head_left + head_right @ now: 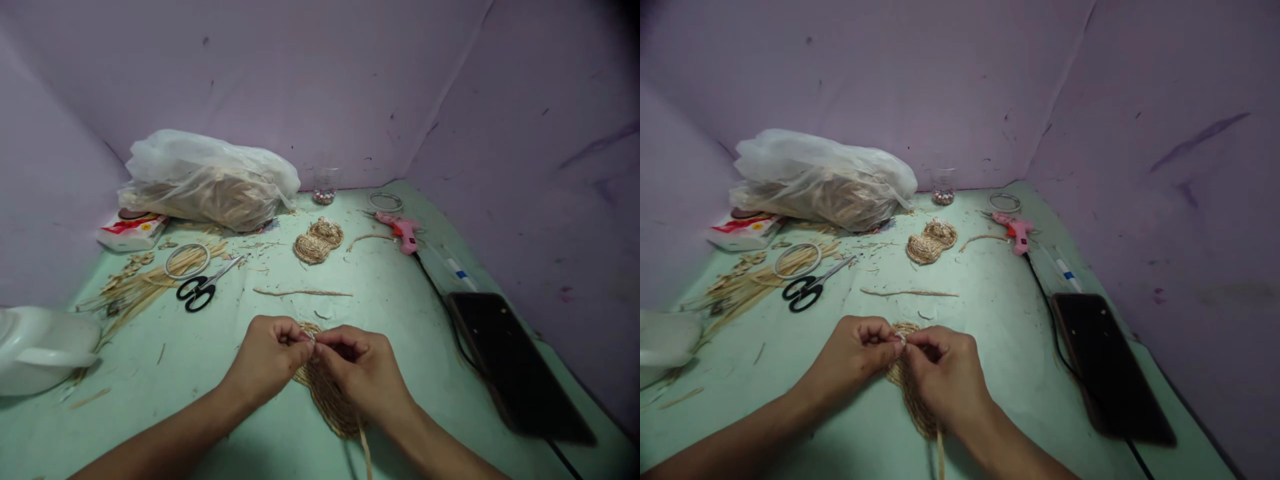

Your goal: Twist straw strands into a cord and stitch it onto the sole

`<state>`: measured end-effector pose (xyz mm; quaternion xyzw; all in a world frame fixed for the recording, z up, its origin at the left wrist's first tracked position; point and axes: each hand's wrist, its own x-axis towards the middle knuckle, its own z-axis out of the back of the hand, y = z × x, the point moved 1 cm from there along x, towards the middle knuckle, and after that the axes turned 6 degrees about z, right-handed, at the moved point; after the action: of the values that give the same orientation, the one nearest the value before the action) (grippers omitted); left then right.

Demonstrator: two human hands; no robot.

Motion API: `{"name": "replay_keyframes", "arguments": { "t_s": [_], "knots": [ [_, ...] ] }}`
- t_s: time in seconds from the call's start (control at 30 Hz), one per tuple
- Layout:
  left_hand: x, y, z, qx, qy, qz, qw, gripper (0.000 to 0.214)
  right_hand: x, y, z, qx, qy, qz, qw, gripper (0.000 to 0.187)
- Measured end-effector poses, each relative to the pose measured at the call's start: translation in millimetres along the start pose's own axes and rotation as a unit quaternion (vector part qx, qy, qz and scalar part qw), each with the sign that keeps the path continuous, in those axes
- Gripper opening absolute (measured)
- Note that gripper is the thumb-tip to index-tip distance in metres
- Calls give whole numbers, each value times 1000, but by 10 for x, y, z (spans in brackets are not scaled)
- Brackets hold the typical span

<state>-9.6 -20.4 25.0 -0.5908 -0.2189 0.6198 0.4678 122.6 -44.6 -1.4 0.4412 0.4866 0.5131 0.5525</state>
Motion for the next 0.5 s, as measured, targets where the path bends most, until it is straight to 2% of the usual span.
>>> {"name": "replay_keyframes", "arguments": {
  "t_s": [0.23, 0.5],
  "knots": [
    [7, -11, -1, 30, -16, 0, 999, 6, -39, -74, 4, 7, 30, 6, 1000, 11],
    [-5, 5, 10, 39, -17, 2, 999, 8, -43, 18, 12, -11, 42, 18, 999, 13]
  ]
}}
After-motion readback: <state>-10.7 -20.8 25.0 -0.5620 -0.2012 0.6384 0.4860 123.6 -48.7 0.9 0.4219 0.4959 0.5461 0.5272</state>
